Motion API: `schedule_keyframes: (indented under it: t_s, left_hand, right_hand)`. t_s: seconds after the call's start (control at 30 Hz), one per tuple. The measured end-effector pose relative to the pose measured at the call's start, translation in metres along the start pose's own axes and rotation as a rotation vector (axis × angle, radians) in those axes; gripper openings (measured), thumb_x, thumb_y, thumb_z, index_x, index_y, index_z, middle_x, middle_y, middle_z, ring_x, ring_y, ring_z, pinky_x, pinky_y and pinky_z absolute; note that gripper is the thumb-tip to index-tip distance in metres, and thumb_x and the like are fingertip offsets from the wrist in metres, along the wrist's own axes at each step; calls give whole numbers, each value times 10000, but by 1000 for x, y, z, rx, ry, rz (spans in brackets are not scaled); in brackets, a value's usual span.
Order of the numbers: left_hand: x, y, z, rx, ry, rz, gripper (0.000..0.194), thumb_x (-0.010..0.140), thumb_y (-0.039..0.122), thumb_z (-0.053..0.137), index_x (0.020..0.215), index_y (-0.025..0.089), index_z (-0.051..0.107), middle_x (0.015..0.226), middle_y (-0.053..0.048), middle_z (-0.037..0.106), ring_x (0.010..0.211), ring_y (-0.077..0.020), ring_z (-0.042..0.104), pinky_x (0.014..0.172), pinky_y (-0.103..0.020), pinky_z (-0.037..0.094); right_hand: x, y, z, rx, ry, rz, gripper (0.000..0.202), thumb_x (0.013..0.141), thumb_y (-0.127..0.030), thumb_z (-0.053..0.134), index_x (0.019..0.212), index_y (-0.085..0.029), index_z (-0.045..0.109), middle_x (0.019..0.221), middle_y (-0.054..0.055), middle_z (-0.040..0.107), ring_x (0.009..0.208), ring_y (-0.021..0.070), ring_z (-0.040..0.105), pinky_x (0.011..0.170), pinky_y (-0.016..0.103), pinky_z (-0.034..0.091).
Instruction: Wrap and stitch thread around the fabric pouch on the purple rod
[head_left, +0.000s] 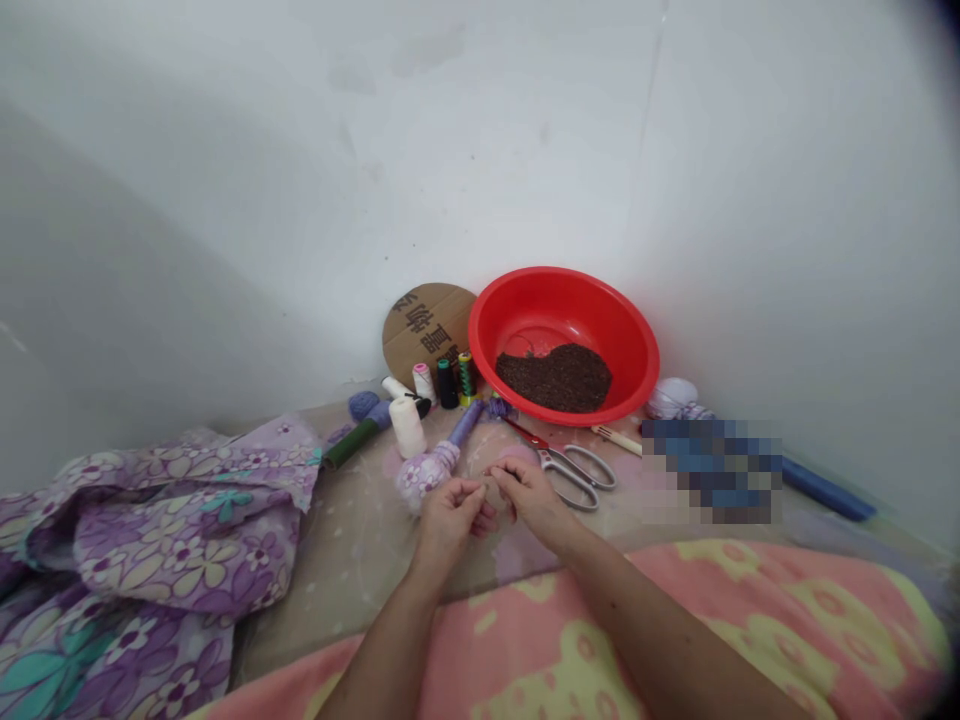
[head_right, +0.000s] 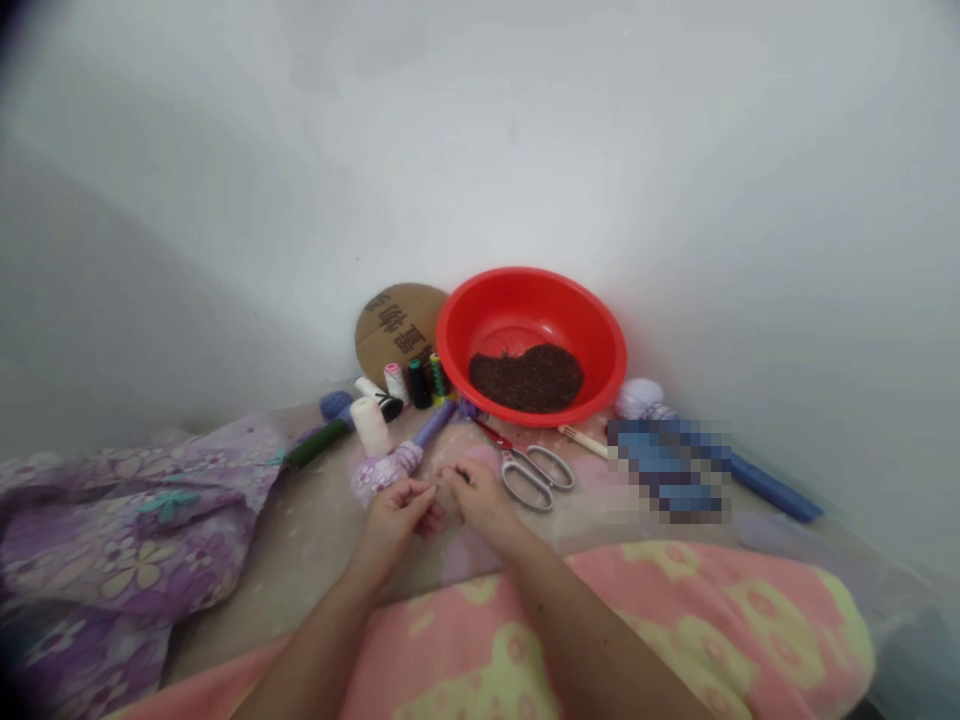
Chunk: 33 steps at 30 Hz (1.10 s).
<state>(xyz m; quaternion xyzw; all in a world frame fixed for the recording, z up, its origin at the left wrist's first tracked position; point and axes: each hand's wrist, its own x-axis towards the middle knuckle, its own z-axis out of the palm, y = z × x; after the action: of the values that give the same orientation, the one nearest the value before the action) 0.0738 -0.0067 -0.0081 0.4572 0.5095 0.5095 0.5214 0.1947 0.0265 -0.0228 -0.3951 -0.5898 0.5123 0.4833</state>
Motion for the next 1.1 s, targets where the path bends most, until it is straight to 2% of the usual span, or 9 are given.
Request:
schedule_keyframes:
  t_s: [0.37, 0.6, 0.8, 1.1]
  left_hand:
    - [-2, 1, 0, -5, 15, 10, 241, 605, 359, 628, 635, 135, 544, 466, 10, 591, 369, -89, 525, 374, -177, 383]
    - [-1, -1, 0, 6, 17, 9, 251, 612, 371, 627, 641, 134, 548, 480, 5, 596, 379, -95, 534, 378, -181, 388]
    - [0, -3, 0, 9, 12, 11, 242, 611, 360, 624, 647, 133, 549, 469, 11, 592, 370, -90, 526, 375, -178, 391]
    - [0, -2, 1, 0, -4, 13, 245, 613, 367, 624, 659, 135, 561, 478, 10, 596, 380, -89, 535, 379, -173, 394]
  right_hand:
    - [-3, -7, 1, -15, 17, 26, 212, 700, -350, 513, 612, -158, 516, 451, -71, 364, 351, 54, 343, 303, 176, 293]
    - [-1, -2, 0, -43, 27, -21, 227, 710, -364, 504, 603, -164, 511, 445, -70, 359, 359, 55, 331, 319, 178, 287]
    - [-2, -3, 0, -54, 3, 2, 214, 710, -355, 508, 626, -161, 544, 445, -60, 378, 375, 71, 337, 329, 188, 295]
    - [-1, 1, 1, -108, -47, -122, 198, 771, -287, 459, 671, -165, 577, 528, -33, 441, 445, 73, 370, 383, 176, 278]
